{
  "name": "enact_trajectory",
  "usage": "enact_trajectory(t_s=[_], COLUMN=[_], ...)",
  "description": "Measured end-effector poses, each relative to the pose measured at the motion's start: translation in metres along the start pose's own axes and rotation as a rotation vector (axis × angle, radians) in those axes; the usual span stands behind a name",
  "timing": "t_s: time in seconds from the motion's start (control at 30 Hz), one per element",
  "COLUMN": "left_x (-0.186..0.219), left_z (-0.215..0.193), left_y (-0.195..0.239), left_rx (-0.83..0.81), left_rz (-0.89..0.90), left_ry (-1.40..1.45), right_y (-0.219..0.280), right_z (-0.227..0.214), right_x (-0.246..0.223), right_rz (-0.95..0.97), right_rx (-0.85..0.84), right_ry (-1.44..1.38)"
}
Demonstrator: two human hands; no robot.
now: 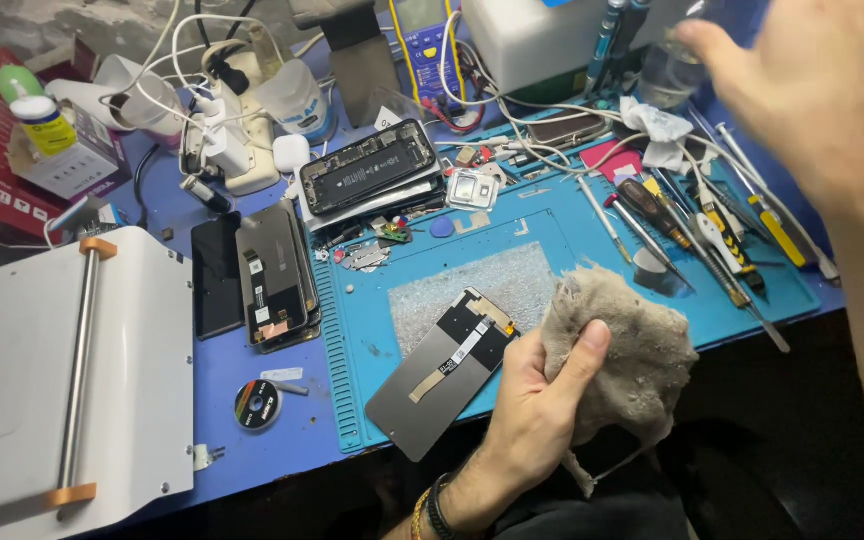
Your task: Cleaning a phone screen assembly using a scraper, cleaning liquid, and a cloth.
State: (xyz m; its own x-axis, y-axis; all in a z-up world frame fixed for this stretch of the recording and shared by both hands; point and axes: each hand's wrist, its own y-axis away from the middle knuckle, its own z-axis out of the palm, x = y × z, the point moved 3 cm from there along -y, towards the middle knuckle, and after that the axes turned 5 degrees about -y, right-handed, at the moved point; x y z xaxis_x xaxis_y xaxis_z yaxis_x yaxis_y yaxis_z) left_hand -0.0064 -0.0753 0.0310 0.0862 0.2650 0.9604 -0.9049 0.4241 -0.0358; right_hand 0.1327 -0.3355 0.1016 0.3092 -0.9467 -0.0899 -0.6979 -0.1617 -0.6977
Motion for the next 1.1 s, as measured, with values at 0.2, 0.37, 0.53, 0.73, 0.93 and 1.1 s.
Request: enact_trajectory(t_s=[0.2,0.37,0.53,0.73,0.93,1.1], left_x=[0.005,0.018,0.036,-0.013,0.007,0.017], left_z=[-0.003,-0.006,-0.02,0.008,-0.001,-0.063], left_y=[-0.002,0.006,0.019,0.042,0.046,0.03], left_rx=[0.027,0.064,0.167,0.006,-0.16,0.311], left_rz=[-0.042,0.072,0.138,-0.208,0.029,0.471], left_ry=[0.057,-0.082,-0.251,0.163,-0.408,-1.577], right_y=[0.083,0.176,0.217,0.194,0.171,0.176], right_z=[-0.067,-0.041,-0.049,-0.07,-0.058,-0.041], right_x=[-0.114,-0.094,-0.073,-0.107,-0.159,-0.132], right_rz=[0.412,0.842,0.785,0.35,0.551,0.773], right_rx=[-0.457,-0.444,-0.412,-0.354,-0.15,-0.133], right_ry=[-0.824,-0.956,-0.932,-1.167,-1.486,-1.28])
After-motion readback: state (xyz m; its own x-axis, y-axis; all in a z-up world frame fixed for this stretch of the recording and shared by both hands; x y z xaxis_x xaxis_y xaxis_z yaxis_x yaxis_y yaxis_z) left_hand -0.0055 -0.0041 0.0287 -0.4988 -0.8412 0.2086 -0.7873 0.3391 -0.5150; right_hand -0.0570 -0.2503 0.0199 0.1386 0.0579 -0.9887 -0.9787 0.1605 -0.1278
